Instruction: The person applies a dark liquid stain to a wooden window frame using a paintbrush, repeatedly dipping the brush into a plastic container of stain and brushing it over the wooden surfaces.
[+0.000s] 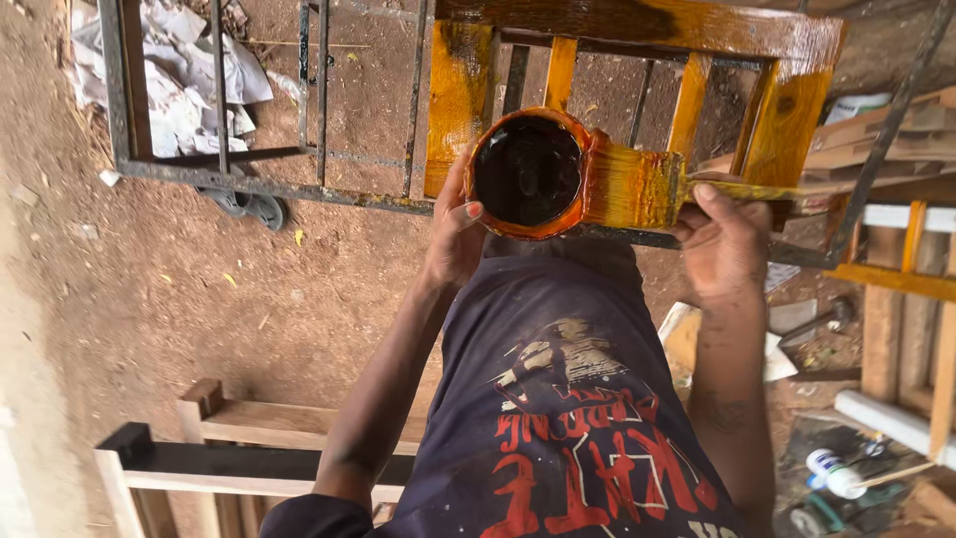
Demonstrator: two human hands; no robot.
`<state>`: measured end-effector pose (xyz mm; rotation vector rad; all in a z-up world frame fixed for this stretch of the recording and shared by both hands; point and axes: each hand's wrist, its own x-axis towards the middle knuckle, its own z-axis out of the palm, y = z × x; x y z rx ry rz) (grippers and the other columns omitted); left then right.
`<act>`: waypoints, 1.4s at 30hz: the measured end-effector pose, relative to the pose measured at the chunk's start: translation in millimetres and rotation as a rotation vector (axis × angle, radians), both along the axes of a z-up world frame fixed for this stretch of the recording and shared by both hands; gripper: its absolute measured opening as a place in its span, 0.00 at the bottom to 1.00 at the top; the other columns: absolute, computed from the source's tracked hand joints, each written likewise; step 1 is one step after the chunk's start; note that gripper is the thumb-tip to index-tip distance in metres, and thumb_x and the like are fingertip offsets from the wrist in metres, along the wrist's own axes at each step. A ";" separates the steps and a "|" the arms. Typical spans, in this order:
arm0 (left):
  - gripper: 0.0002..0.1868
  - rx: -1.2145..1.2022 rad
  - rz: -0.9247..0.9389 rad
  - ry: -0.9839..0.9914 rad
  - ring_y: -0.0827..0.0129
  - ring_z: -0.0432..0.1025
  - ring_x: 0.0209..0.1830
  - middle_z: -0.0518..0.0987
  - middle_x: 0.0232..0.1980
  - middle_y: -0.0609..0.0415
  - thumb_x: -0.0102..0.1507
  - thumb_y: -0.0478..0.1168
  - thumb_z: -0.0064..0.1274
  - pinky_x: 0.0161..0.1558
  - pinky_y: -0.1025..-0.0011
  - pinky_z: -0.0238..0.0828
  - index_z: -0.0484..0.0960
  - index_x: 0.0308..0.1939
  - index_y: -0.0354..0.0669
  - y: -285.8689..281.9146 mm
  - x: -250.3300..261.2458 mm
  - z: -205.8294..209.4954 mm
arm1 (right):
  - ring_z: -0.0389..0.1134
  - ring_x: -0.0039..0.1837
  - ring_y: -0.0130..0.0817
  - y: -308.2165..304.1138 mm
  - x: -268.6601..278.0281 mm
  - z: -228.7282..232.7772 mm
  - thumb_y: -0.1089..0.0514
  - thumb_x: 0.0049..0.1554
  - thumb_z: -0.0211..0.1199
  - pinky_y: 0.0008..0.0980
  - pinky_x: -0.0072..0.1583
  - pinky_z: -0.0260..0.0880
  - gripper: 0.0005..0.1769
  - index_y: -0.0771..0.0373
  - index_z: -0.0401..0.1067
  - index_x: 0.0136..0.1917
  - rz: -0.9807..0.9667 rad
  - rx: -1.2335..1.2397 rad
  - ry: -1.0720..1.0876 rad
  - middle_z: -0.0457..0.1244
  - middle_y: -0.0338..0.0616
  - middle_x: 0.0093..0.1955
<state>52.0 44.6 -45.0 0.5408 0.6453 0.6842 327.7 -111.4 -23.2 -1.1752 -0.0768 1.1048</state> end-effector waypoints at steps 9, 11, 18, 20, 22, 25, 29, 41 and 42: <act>0.48 -0.126 0.012 -0.189 0.57 0.64 0.75 0.69 0.75 0.49 0.59 0.52 0.66 0.77 0.52 0.58 0.62 0.78 0.40 12.8 -6.4 -15.6 | 0.71 0.56 0.38 13.1 -16.0 -127.1 0.58 0.60 0.71 0.42 0.56 0.78 0.14 0.62 0.71 0.56 -0.528 -0.020 0.294 0.68 0.44 0.53; 0.41 -0.194 0.118 -0.132 0.55 0.65 0.72 0.71 0.70 0.50 0.62 0.49 0.65 0.77 0.46 0.59 0.66 0.75 0.42 19.1 -19.4 -29.6 | 0.72 0.56 0.41 41.0 -14.9 -152.8 0.60 0.61 0.71 0.38 0.56 0.78 0.17 0.68 0.70 0.59 -0.529 0.037 0.295 0.68 0.49 0.55; 0.40 -0.130 0.024 -0.088 0.58 0.65 0.75 0.71 0.74 0.54 0.61 0.53 0.62 0.76 0.48 0.57 0.68 0.75 0.47 66.0 -44.3 7.2 | 0.80 0.46 0.51 113.9 25.1 -185.1 0.68 0.44 0.72 0.40 0.48 0.83 0.23 0.73 0.67 0.52 -1.041 -0.277 0.074 0.71 0.62 0.45; 0.40 -0.090 0.037 -0.087 0.60 0.64 0.76 0.70 0.75 0.56 0.60 0.53 0.61 0.76 0.47 0.58 0.67 0.75 0.52 73.6 -46.7 16.2 | 0.79 0.49 0.55 103.7 51.4 -192.0 0.66 0.47 0.72 0.46 0.52 0.81 0.19 0.74 0.67 0.48 -1.129 -0.169 -0.037 0.70 0.64 0.46; 0.41 -0.101 0.064 -0.072 0.59 0.63 0.76 0.69 0.75 0.55 0.60 0.54 0.61 0.77 0.47 0.58 0.66 0.76 0.52 77.4 -53.5 20.1 | 0.78 0.52 0.56 82.2 61.4 -193.1 0.64 0.49 0.70 0.47 0.55 0.80 0.18 0.73 0.68 0.48 -1.180 -0.138 -0.052 0.69 0.64 0.48; 0.42 -0.104 0.120 -0.053 0.57 0.63 0.76 0.68 0.75 0.54 0.60 0.55 0.60 0.75 0.43 0.58 0.65 0.76 0.52 76.3 -62.8 20.9 | 0.77 0.54 0.53 94.9 38.3 -186.7 0.61 0.50 0.70 0.46 0.57 0.79 0.16 0.71 0.67 0.47 -1.226 -0.104 -0.125 0.69 0.61 0.50; 0.44 -0.043 0.093 -0.030 0.56 0.61 0.78 0.66 0.77 0.51 0.60 0.55 0.61 0.78 0.41 0.56 0.64 0.78 0.52 79.0 -71.4 24.8 | 0.70 0.45 0.34 174.3 -60.3 -169.5 0.62 0.49 0.67 0.32 0.49 0.84 0.16 0.59 0.59 0.42 -0.912 -0.185 -0.181 0.63 0.46 0.45; 0.43 -0.027 0.092 -0.011 0.61 0.62 0.78 0.68 0.77 0.55 0.60 0.55 0.61 0.80 0.51 0.57 0.66 0.77 0.49 80.8 -75.7 26.5 | 0.73 0.53 0.44 111.6 30.9 -189.3 0.65 0.50 0.67 0.47 0.54 0.82 0.14 0.65 0.61 0.43 -1.054 -0.100 -0.304 0.63 0.56 0.50; 0.43 -0.020 0.094 -0.011 0.61 0.62 0.78 0.68 0.77 0.55 0.60 0.55 0.61 0.80 0.51 0.57 0.66 0.77 0.49 80.7 -76.7 25.1 | 0.73 0.49 0.44 95.7 59.8 -193.9 0.63 0.49 0.66 0.47 0.51 0.87 0.13 0.64 0.63 0.43 -1.123 -0.147 -0.323 0.63 0.53 0.49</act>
